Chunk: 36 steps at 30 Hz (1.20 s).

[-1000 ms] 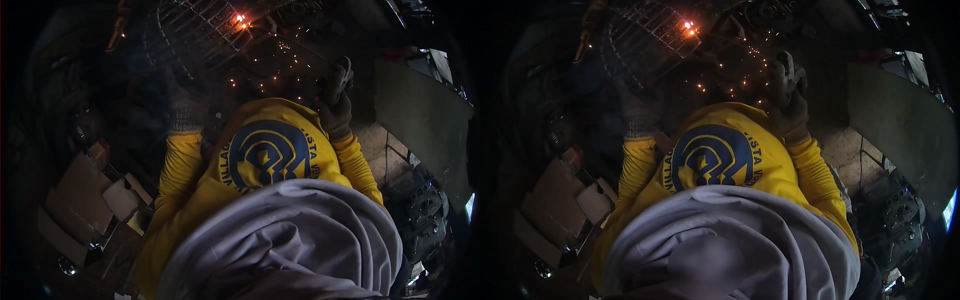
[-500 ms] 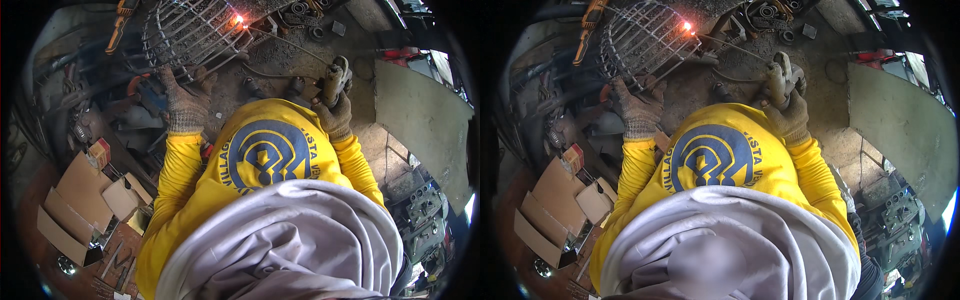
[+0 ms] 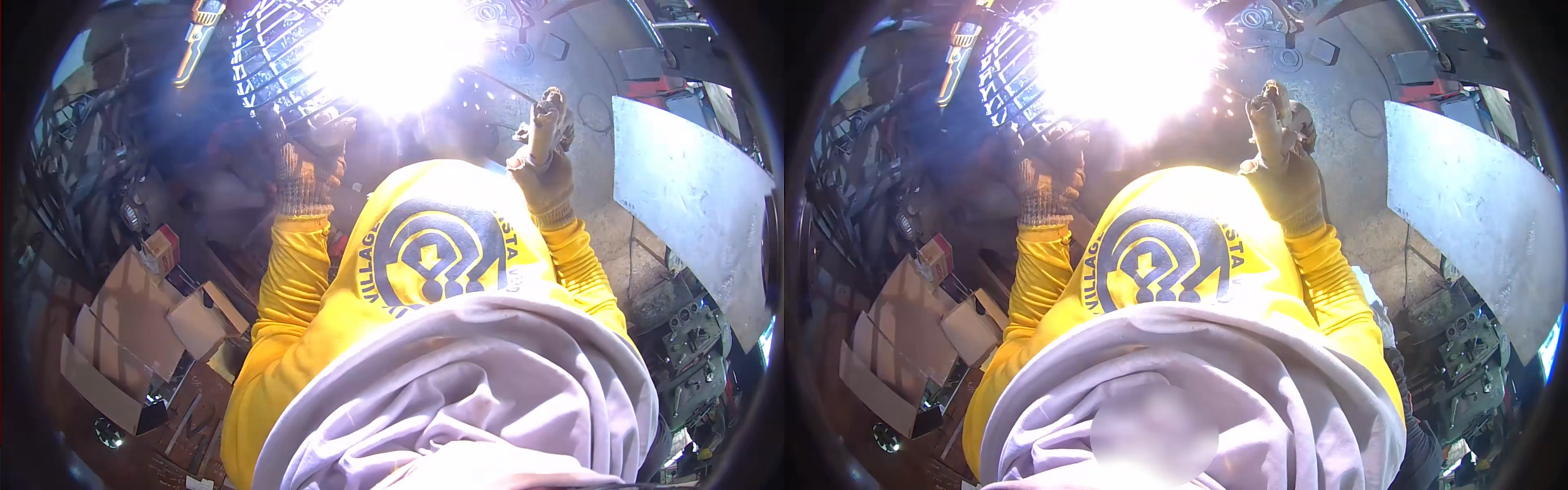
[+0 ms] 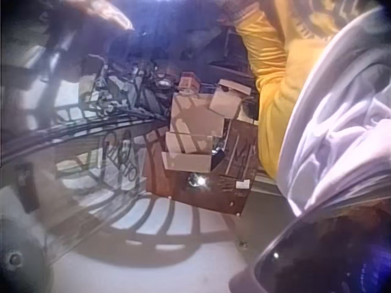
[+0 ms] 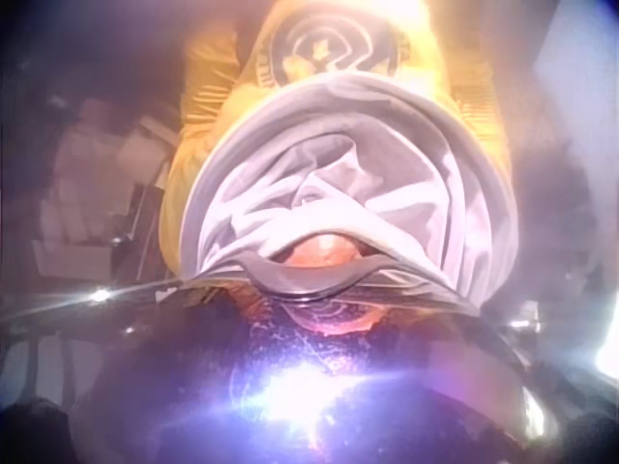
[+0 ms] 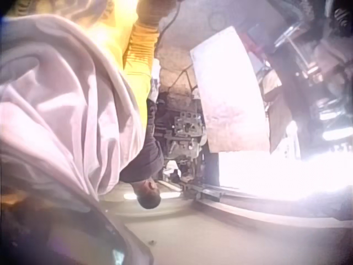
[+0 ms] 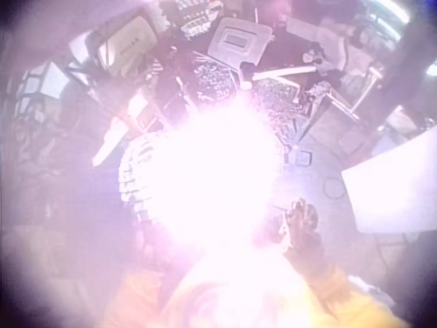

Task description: The person welds a spherical metal frame by hand using a welding rod. They hold the structure with a gloved hand and apply the electrode to join various wire segments together.

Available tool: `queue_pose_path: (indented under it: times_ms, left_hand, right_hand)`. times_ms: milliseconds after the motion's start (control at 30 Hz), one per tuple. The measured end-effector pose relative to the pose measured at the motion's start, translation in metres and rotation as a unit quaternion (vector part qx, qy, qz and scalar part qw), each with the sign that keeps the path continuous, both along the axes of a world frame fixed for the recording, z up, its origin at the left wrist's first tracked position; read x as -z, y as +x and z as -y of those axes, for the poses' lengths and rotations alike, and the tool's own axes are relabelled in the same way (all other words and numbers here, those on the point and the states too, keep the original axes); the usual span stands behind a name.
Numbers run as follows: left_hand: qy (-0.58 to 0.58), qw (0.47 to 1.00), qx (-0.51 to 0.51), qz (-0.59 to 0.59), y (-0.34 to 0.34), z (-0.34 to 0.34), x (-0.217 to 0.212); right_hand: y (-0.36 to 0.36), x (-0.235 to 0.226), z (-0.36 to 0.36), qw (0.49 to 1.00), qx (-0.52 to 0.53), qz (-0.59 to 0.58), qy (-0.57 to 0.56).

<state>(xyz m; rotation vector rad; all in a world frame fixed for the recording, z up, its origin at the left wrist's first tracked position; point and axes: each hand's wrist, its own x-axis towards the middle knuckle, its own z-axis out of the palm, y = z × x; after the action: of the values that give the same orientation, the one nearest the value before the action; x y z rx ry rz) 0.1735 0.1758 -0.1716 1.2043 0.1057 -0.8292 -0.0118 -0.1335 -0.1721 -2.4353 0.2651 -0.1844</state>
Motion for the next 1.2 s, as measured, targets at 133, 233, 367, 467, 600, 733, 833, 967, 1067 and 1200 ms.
queue_pose_path:
  times_ms: [133,233,367,467,600,733,833,967,1067,1200]
  left_hand:
    - [-0.117,0.990,-0.045,-0.071,-0.006,-0.010,-0.020]
    - [-0.123,0.982,-0.123,-0.077,0.000,0.001,-0.024]
    - [-0.065,0.968,-0.232,-0.066,0.000,0.017,-0.045]
    - [-0.039,0.961,-0.267,-0.065,0.004,0.027,-0.049]
    - [-0.005,0.934,-0.335,-0.125,0.010,0.032,-0.050]
    - [-0.073,0.947,-0.278,-0.142,0.015,0.021,-0.043]
    - [-0.009,0.937,-0.322,-0.135,0.012,0.036,-0.053]
    - [0.026,0.940,-0.323,-0.105,0.010,0.039,-0.060]
    - [-0.017,0.949,-0.290,-0.124,0.011,0.025,-0.053]
    - [-0.038,0.951,-0.269,-0.145,0.012,0.017,-0.048]
  right_hand:
    - [0.005,0.010,0.002,0.970,-0.035,0.006,-0.239]
    - [-0.005,-0.001,0.000,0.994,0.048,0.069,0.076]
    - [0.001,-0.001,-0.001,0.980,0.050,0.129,0.146]
    - [-0.003,0.001,-0.001,0.978,0.056,0.090,0.182]
    - [-0.007,-0.003,-0.006,0.951,0.107,0.010,0.291]
    - [-0.010,0.006,-0.004,0.940,0.117,0.007,0.321]
    - [-0.009,0.005,-0.004,0.943,0.103,0.007,0.315]
    - [-0.011,0.010,-0.002,0.945,0.099,-0.010,0.311]
    - [-0.004,0.004,-0.003,0.972,0.067,0.006,0.227]
    - [0.006,-0.004,-0.006,0.982,0.048,0.068,0.170]
